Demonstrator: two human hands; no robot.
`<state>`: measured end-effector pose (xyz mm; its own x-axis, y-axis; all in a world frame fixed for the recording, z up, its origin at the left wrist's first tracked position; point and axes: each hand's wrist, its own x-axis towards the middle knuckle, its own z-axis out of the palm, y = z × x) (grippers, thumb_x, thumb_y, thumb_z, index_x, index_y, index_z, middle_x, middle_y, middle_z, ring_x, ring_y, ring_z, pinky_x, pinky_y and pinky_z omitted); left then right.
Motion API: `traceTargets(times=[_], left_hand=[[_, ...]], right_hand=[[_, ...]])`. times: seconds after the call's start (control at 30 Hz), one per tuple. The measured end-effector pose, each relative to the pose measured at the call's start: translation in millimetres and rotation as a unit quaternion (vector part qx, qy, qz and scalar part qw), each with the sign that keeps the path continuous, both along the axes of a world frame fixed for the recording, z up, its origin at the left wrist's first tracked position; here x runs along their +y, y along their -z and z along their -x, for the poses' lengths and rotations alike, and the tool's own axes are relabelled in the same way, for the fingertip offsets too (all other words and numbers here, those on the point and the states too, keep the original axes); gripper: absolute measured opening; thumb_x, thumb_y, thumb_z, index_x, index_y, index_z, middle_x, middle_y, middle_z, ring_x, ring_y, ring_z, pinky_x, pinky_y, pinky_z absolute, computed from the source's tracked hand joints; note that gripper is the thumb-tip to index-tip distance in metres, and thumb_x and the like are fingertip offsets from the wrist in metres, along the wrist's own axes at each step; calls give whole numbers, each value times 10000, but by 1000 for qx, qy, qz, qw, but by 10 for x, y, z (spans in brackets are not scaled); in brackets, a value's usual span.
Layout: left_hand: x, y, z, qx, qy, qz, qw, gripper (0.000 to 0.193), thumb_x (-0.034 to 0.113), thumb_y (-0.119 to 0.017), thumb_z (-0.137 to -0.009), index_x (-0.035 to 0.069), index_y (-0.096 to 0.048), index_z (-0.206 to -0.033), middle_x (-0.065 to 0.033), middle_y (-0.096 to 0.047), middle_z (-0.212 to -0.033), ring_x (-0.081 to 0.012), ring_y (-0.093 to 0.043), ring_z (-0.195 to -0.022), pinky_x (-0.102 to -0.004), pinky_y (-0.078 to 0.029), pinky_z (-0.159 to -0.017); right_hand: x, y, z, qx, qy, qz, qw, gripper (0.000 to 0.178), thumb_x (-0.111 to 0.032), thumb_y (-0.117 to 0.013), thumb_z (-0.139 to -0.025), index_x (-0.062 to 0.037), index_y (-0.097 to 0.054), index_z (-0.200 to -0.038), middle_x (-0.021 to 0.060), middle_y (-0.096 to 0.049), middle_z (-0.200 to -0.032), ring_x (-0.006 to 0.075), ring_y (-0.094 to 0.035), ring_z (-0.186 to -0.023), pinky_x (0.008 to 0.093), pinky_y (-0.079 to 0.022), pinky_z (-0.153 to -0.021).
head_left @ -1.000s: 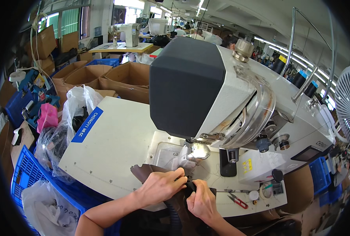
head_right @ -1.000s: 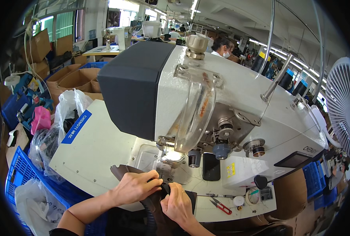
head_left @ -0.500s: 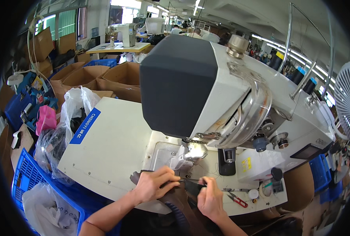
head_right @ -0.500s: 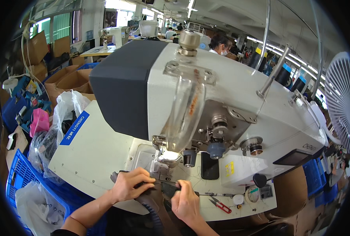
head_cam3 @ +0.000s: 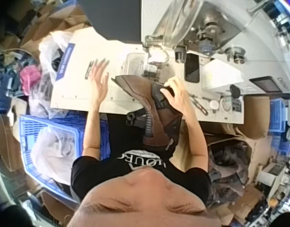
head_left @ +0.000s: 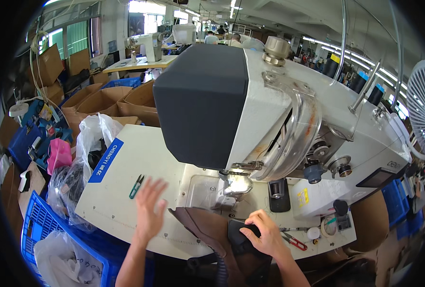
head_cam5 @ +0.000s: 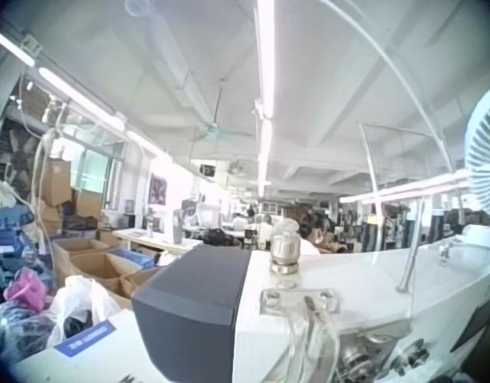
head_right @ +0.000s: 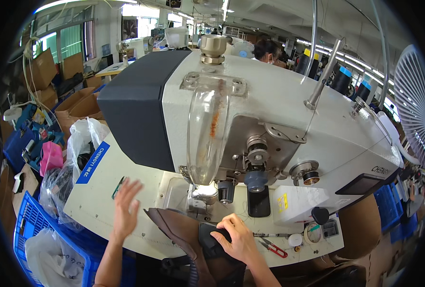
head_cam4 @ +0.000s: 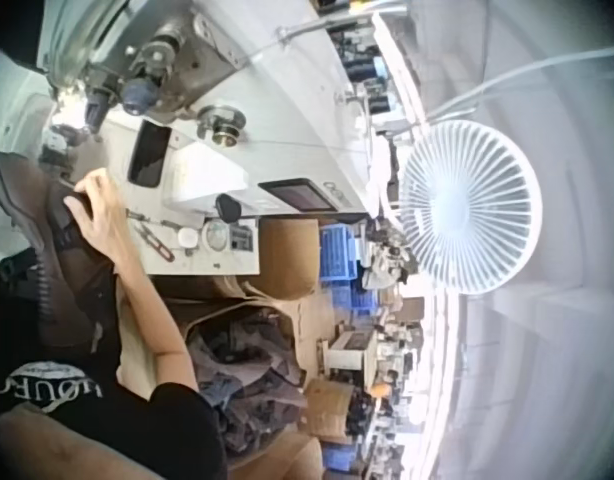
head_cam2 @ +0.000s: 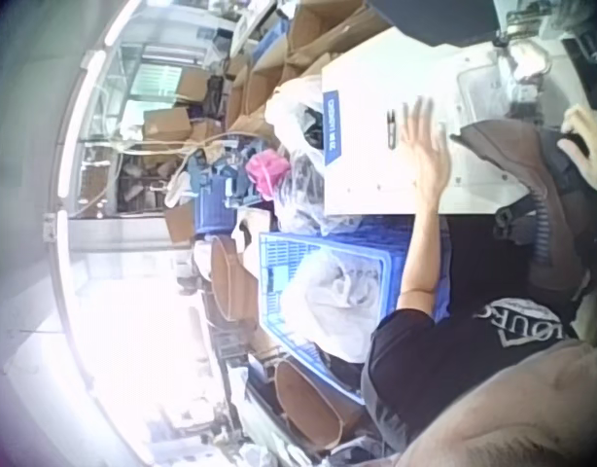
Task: The person sews shoe upper pieces using a sewing machine, trims thread using snips, and tosses the finished piece into a cardboard box. The person then picks up another shoe piece and sews it on the machine.
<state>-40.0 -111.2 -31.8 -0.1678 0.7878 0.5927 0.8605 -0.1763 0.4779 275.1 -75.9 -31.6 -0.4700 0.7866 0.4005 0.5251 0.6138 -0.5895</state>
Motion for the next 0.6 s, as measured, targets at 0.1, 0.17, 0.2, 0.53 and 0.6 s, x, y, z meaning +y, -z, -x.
traceTargets(times=[0.1, 0.17, 0.2, 0.53, 0.6], left_hand=[[-29, -301, -463, 36, 183, 25, 982, 319, 214, -650, -844, 101, -621, -1141, -97, -628, -1063, -303, -503, -1139, -461, -294, -1021], [59, -259, -678, 57, 243, 45, 967, 237, 262, -697, -812, 104, -658, -983, -50, -628, -871, -212, -569, -938, -397, -317, -987], [97, -261, -660, 56, 241, 41, 968, 237, 262, -697, -812, 104, -658, -983, -50, -628, -871, -212, -569, -938, -397, -317, -987], [630, -804, -509, -251, 286, 143, 914, 136, 97, -675, -819, -25, -650, -872, -81, -656, -841, -156, -588, -767, -305, -445, -764], [732, -709, -530, -278, 308, 95, 905, 148, 83, -672, -820, -32, -648, -910, -95, -662, -865, -157, -602, -779, -301, -468, -728]], right_hand=[[16, -27, -4, -9, 1, 4, 1000, 299, -308, -676, -834, -28, -571, -846, 83, -554, -854, 282, -566, -815, 359, -459, -704], [-4, -121, 1, -20, -12, -42, 999, 289, -277, -686, -824, -23, -550, -829, 93, -551, -857, 284, -561, -804, 358, -457, -703], [-35, -184, 0, -28, -23, -86, 996, 284, -246, -697, -814, -17, -528, -812, 103, -547, -859, 286, -557, -794, 356, -454, -703], [385, -676, 224, 83, 10, -20, 996, 302, -298, -678, -851, -3, -624, -891, 146, -638, -794, 339, -630, -714, 378, -484, -619], [380, -711, 222, 59, 19, -14, 998, 326, -319, -684, -843, -3, -620, -896, 145, -637, -801, 333, -633, -701, 380, -486, -613]])
